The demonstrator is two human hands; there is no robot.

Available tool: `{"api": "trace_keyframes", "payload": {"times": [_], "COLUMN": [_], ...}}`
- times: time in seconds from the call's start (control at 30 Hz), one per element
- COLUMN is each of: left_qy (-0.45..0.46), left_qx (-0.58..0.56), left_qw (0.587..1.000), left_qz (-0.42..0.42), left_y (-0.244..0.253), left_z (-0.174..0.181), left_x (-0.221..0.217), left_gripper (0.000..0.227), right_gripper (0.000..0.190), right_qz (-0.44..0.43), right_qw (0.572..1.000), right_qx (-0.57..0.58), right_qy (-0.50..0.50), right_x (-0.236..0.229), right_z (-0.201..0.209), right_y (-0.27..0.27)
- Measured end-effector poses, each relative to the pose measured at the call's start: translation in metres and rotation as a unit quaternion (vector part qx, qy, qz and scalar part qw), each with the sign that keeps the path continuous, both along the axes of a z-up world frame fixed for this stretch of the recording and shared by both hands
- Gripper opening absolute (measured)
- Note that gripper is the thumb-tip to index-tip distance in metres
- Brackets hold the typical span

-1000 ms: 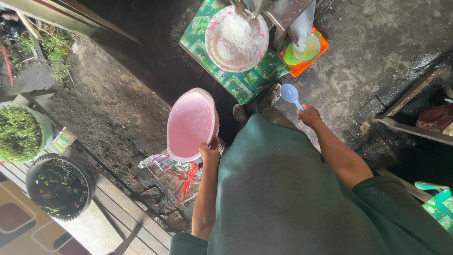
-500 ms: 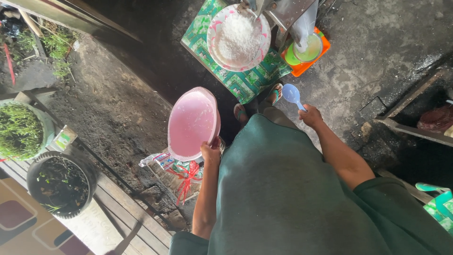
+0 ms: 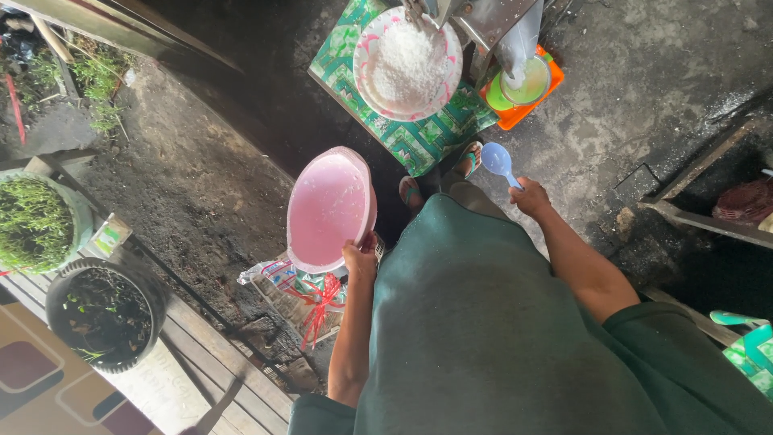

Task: The person pours a white granular substance from a pink basin into a metal grinding machine using a blue scoop. They then collect the processed material into a patterned bowl and mix it with water using the scoop.

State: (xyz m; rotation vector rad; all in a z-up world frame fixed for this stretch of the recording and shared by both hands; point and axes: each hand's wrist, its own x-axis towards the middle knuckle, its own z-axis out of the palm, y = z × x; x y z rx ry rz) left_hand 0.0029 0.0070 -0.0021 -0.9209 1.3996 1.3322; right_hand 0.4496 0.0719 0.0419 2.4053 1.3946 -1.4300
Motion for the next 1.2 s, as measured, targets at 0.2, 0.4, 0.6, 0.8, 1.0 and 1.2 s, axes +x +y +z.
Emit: {"api": "trace_keyframes", "payload": {"times": [0.2,0.4,0.6,0.8,1.0,1.2], "left_qy": [0.006,-0.002,0.005,0.012,0.006,0.024], "left_qx": [-0.001,0.003,0.003,0.006,0.007,0.010], "left_qw": [1.000,1.000,1.000,1.000,1.000,1.000], "left_qz": [-0.005,0.000,0.006,0.000,-0.001,-0.012], "left_y": [-0.003,-0.001,-0.005,-0.006,-0.007,-0.008], "left_z": [-0.002,-0.002,-0.004,-0.004,-0.003,-0.005], "left_x": [-0.001,-0.002,-0.002,-0.002,-0.001,0.003], "left_gripper": [0.056,0.057,0.057,0.052,0.056,0.052], "right_gripper": [0.026,0.027,0.032,0.029,0.028,0.024], "right_qz": [-0.006,0.008,0.008,0.012,0.011,0.015], "right_qw": [1.000,1.000,1.000,1.000,1.000,1.000], "right_qx": [0.010,0.012,0.011,0.009,0.023,0.026], "right_qy": [0.003,0.008,0.023,0.013,-0.002,-0.007], "right_x": [-0.002,-0.005,-0.005,-0.001,0.000,0.004], "right_z": [-0.001,0.010,0.012,0.001,-0.002,-0.008], "right_y": [-0.001,0.005,0.004,0.001,-0.001,-0.006]}}
